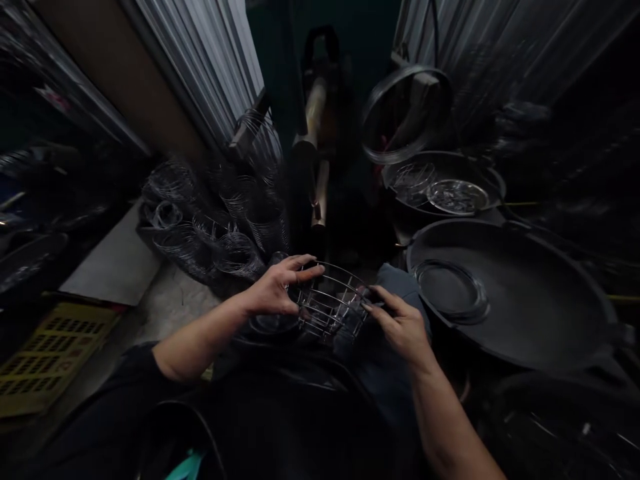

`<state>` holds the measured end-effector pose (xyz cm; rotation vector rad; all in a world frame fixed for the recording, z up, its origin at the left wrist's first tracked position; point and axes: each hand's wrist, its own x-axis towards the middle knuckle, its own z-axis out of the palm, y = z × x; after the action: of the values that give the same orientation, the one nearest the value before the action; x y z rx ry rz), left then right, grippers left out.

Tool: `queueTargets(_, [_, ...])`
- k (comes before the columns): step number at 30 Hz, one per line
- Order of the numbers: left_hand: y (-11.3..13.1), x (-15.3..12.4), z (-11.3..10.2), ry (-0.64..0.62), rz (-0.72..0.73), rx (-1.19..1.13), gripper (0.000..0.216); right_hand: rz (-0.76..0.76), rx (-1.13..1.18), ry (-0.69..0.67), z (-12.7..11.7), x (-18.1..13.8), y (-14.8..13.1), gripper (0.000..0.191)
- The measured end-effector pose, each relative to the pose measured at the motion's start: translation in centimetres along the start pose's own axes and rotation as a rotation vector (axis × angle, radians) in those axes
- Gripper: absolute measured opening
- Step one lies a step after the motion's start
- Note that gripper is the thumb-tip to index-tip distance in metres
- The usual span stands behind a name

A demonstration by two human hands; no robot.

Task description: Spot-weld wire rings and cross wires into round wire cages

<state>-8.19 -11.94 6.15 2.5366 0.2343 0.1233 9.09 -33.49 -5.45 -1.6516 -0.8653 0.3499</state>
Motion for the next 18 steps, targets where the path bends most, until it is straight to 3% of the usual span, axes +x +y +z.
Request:
queueTargets(7, [-2.3,-2.0,2.1,-0.047,-0.078,0.042,0.085,0.007,-0.218,0.047,1.2,-2.2,-1.6,0.032])
queueTargets(10, [-3.5,-2.4,3.0,-0.020,-0.145,0.031,0.090,0.098,-0.309,0.153,-0.1,-4.5,-1.3,0.037])
queueTargets(15, [-4.4,-2.1,4.0,-0.032,-0.201,0.024,0.091,0.488,-0.459,0.473,-7.4,-11.2,3.5,0.054])
queueTargets(18, [-4.5,-1.9,4.2,-0.032,-0.197,0.006,0.090,0.782,-0.520,0.590,-12.6,-15.3,7.3,0.052])
